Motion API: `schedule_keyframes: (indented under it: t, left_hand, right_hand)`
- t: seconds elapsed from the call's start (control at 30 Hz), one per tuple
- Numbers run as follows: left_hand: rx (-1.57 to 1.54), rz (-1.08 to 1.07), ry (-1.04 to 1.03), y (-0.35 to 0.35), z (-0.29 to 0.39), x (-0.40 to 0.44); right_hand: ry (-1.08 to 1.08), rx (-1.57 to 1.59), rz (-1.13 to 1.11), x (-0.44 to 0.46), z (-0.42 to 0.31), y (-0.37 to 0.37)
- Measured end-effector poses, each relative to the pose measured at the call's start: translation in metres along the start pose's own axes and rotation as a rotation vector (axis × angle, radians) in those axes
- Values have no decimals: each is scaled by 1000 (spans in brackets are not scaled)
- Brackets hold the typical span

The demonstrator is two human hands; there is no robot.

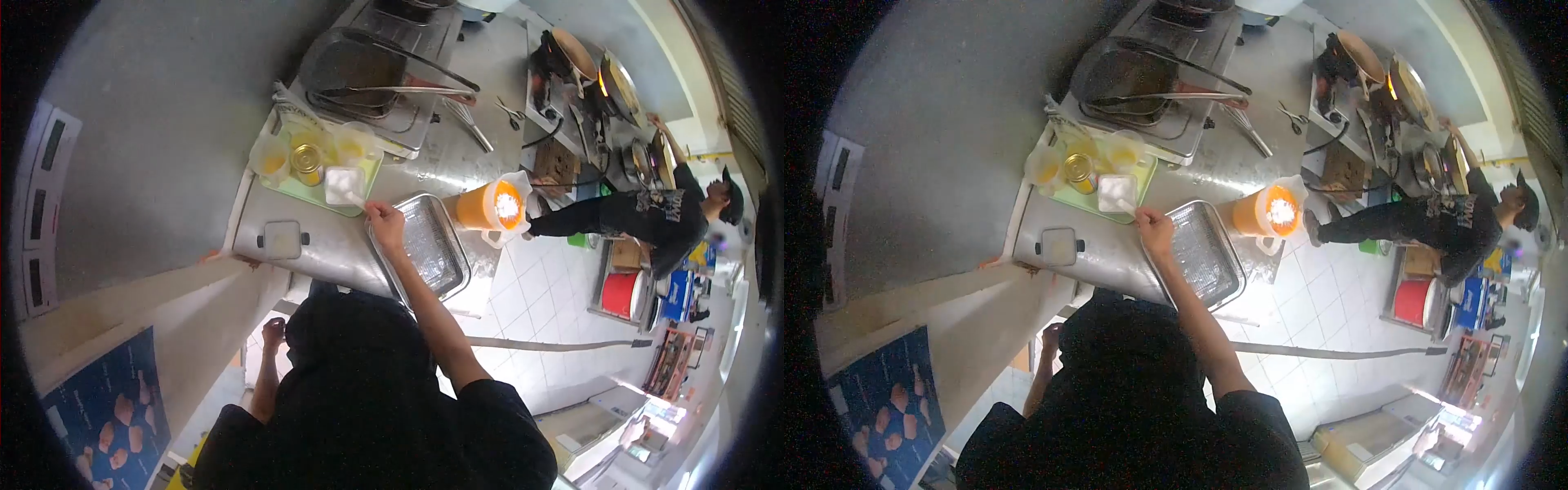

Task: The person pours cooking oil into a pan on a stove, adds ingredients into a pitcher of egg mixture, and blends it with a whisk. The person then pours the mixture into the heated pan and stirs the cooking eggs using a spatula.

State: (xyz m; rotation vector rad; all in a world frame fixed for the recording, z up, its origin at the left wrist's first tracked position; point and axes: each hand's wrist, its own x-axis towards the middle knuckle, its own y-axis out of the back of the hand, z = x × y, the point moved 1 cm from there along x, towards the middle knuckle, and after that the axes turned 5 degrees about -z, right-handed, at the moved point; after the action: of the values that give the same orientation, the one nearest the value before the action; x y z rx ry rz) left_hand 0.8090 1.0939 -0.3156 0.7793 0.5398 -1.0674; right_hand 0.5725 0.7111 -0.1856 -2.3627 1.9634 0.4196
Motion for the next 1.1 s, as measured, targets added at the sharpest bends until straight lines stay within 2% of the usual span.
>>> schedule_keyframes:
  t: [0.07,0.13,0.2,0.27,0.3,0.37,0.4,0.47,0.5,0.57,0.6,0.63,0.7,0.73,0.8,0.83,0.87,0.93,0.97,1.0,1.07,1.1]
  left_hand:
    - [6,-10,57,2,17,10]
    - [8,-74,11,4,25,11]
    - [-161,-200,-115,6,6,29]
    - [207,-97,-162,8,18,22]
    - [212,-102,-165,8,7,32]
    - [503,-209,-305,12,-12,44]
    - [737,-189,-587,15,-9,42]
    - [-147,-228,45,10,-11,38]
    - [-141,-232,45,13,-16,37]
    - [-38,-214,-336,15,-21,33]
    - [-33,-229,-339,13,-20,35]
    - [32,-193,-238,11,-20,37]
    - [160,-113,-38,7,-20,38]
    - [160,-121,-39,7,-27,42]
    - [411,-138,-187,9,-63,66]
    - [221,-162,-117,4,-77,77]
    - [215,-164,-114,2,-65,67]
    - [473,-72,-392,6,-9,34]
    - [215,-188,-286,-1,-79,80]
    - [213,-191,-282,2,-60,66]
    - [451,-92,-336,6,-10,47]
    - [344,-40,-275,3,-12,52]
  right_hand:
    - [-3,-62,44,3,1,0]
    - [-23,-124,91,-2,4,5]
    - [-79,-100,57,-2,-8,8]
    - [-71,-83,68,-4,-12,8]
    - [-59,-75,70,-4,-13,10]
    - [-38,-23,103,-2,2,9]
    - [-3,29,122,3,1,8]
    - [18,109,92,0,-5,10]
    - [41,184,62,-4,-15,13]
    - [13,243,61,-14,-39,23]
    - [-17,302,51,-21,-49,30]
    - [-18,299,67,-30,-60,42]
    - [38,257,150,-49,-80,77]
    - [41,195,218,-59,-96,96]
    - [119,71,356,-74,-104,140]
    - [195,9,427,-79,-102,163]
    - [193,46,481,-85,-116,181]
    - [194,-81,652,-84,-127,216]
    - [110,-514,781,-85,-141,226]
    - [148,-828,836,-88,-139,244]
    - [323,-701,1087,-94,-136,261]
    - [338,-702,1058,-89,-140,253]
